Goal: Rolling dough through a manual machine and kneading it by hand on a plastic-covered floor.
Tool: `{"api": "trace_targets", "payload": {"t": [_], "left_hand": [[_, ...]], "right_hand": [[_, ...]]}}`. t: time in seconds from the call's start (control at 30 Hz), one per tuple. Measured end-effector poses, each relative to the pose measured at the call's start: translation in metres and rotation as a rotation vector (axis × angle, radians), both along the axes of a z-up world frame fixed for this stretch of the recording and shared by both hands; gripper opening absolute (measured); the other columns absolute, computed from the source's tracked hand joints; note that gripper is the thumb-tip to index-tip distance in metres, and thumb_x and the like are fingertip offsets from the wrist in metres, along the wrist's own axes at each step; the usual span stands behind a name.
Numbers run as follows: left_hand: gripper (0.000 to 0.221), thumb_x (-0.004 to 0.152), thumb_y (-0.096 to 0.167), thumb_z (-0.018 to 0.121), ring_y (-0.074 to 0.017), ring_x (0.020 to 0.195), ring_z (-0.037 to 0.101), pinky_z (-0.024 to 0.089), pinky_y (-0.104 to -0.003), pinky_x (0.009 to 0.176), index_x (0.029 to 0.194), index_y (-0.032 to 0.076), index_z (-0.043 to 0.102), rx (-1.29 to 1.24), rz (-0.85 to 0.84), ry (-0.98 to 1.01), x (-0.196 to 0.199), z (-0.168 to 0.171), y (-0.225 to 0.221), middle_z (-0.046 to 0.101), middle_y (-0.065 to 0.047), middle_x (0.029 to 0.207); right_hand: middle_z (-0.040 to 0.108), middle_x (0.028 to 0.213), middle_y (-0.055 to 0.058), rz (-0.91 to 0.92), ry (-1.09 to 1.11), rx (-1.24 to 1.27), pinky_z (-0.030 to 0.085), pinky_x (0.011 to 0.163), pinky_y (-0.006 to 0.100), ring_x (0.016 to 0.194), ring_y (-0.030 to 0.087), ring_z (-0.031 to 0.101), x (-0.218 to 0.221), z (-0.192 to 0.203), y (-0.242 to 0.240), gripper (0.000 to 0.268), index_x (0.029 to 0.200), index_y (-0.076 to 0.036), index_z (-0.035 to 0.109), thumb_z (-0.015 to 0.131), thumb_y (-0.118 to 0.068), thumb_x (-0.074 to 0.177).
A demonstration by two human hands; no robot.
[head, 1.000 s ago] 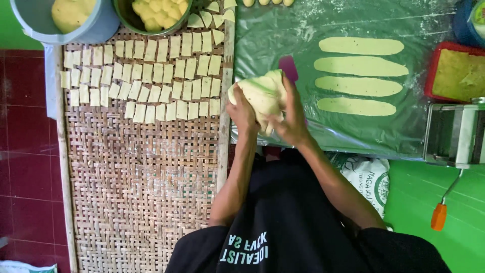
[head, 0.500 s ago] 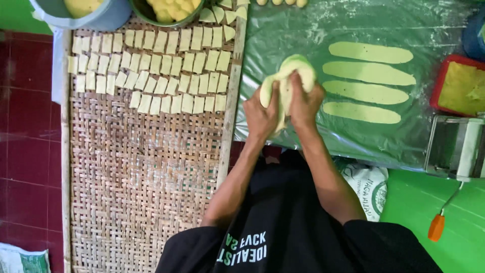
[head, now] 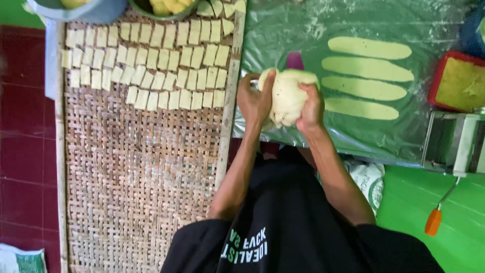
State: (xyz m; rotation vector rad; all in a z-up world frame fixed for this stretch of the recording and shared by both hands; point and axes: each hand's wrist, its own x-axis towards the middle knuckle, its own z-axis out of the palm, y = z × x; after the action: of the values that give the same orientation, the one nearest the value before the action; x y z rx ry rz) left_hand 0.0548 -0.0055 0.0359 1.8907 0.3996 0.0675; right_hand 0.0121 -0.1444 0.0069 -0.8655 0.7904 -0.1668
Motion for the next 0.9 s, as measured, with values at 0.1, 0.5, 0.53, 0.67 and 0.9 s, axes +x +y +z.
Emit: {"api": "trace_targets", "payload": {"t": [0.1,0.5,0.53,0.67,0.9], "left_hand": [[0.072,0.087,0.065,0.065,-0.0518,0.109,0.067,0.052,-0.059,0.098,0.119,0.001,0.068,-0.217,-0.084,0.228,-0.017,0.04,0.007,0.068,-0.03,0.117],[0.04,0.08,0.041,0.079,-0.0328,0.079,0.075,0.054,-0.045,0.074,0.093,0.006,0.066,-0.205,-0.282,0.233,-0.029,0.048,0.009,0.075,-0.015,0.076],[0.04,0.08,0.041,0.079,-0.0328,0.079,0.075,0.054,-0.045,0.074,0.093,0.006,0.066,-0.207,-0.282,0.233,-0.028,0.039,0.01,0.075,-0.015,0.076],[0.022,0.076,0.028,0.074,-0.022,0.059,0.065,0.052,-0.035,0.061,0.082,0.009,0.067,-0.399,-0.417,0.244,-0.031,0.017,0.016,0.067,-0.01,0.063],[0.025,0.077,0.031,0.067,-0.0254,0.062,0.058,0.044,-0.04,0.059,0.082,0.007,0.064,-0.282,-0.284,0.021,-0.017,0.049,0.012,0.06,-0.016,0.061]], "right_hand": [[0.074,0.097,0.022,-0.052,0.006,0.226,0.063,0.073,0.05,0.077,0.035,0.076,0.002,0.018,0.005,0.045,0.107,0.001,0.071,0.068,-0.025,0.07],[0.045,0.138,0.031,0.447,-0.395,-1.403,0.034,0.116,0.059,0.134,0.048,0.045,-0.01,0.074,0.006,0.054,0.143,0.007,0.035,0.045,-0.035,0.111],[0.045,0.138,0.031,0.448,-0.394,-1.405,0.034,0.116,0.059,0.134,0.048,0.045,-0.007,0.069,0.004,0.054,0.143,0.007,0.035,0.045,-0.035,0.111],[0.046,0.153,0.019,0.845,-0.56,-1.174,0.029,0.12,0.056,0.145,0.045,0.038,-0.002,0.03,-0.002,0.043,0.147,-0.007,0.054,0.037,-0.021,0.111],[0.061,0.124,0.032,0.734,-0.556,-1.142,0.045,0.1,0.061,0.119,0.053,0.057,0.011,0.029,0.005,0.034,0.14,0.007,0.054,0.047,-0.013,0.113]]}}
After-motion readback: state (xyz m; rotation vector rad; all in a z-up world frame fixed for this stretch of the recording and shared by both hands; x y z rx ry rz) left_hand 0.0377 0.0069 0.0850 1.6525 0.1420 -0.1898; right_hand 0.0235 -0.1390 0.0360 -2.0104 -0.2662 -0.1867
